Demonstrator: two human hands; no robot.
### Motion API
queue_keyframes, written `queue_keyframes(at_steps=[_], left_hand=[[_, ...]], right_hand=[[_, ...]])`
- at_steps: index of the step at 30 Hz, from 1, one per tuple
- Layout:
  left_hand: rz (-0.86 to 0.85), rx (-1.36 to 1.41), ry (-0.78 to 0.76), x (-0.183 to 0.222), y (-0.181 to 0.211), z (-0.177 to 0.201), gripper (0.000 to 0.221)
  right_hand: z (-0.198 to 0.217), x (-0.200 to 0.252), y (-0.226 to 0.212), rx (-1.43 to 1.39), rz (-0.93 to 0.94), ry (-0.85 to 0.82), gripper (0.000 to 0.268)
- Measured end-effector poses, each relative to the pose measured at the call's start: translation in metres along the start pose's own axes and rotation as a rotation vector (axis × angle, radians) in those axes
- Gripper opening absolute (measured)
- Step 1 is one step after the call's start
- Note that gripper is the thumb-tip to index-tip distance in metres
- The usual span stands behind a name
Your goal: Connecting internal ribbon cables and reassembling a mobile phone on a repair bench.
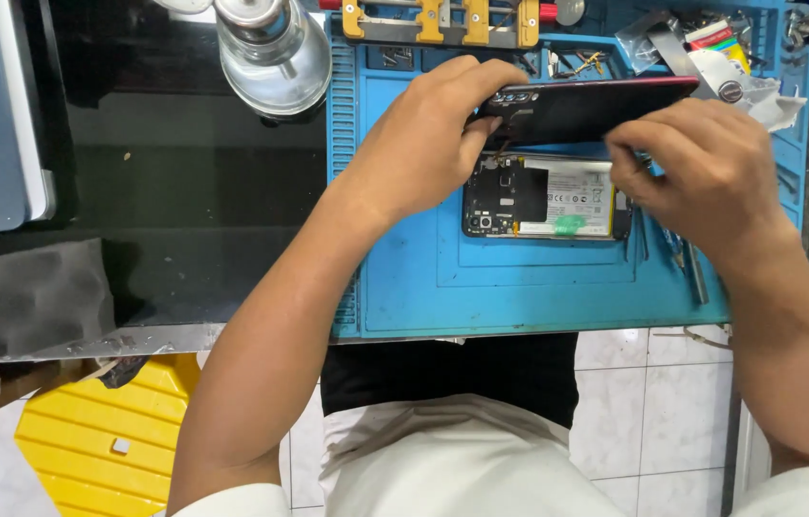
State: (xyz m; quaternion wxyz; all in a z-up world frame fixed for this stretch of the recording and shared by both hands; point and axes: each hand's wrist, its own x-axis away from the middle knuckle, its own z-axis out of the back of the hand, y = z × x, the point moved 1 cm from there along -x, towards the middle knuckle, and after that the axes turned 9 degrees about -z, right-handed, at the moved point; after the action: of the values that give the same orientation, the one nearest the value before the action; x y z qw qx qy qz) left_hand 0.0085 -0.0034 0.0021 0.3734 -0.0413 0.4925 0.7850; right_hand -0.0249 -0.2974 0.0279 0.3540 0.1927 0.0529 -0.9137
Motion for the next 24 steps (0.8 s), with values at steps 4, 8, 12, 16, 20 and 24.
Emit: queue_keyframes(at_steps=[4, 8, 12, 16, 20, 24], left_hand=[[-0.057, 0.02, -0.041, -0.001, 0.004, 0.006, 0.03], [-0.038, 0.066, -0.108, -0.005, 0.011, 0.011, 0.031], [-0.012, 0.092, -0.129, -0.006, 0.015, 0.015, 0.028], [-0.004, 0.079, -0.135, -0.006, 0.013, 0.015, 0.026], [-0.014, 0.07, -0.143, -0.006, 0.014, 0.018, 0.024], [-0.003, 0.076, -0.163, -0.005, 0.014, 0.022, 0.026]], right_hand=[[0.004, 0.042, 0.021, 0.115, -0.124, -0.016, 0.01], [0.002, 0.06, 0.024, 0.114, -0.244, -0.015, 0.01], [0.001, 0.065, 0.026, -0.056, -0.307, 0.0, 0.011], [0.008, 0.068, 0.03, -0.046, -0.367, -0.06, 0.007], [0.008, 0.071, 0.032, -0.084, -0.393, -0.077, 0.006], [0.012, 0.072, 0.03, -0.129, -0.449, -0.12, 0.005]])
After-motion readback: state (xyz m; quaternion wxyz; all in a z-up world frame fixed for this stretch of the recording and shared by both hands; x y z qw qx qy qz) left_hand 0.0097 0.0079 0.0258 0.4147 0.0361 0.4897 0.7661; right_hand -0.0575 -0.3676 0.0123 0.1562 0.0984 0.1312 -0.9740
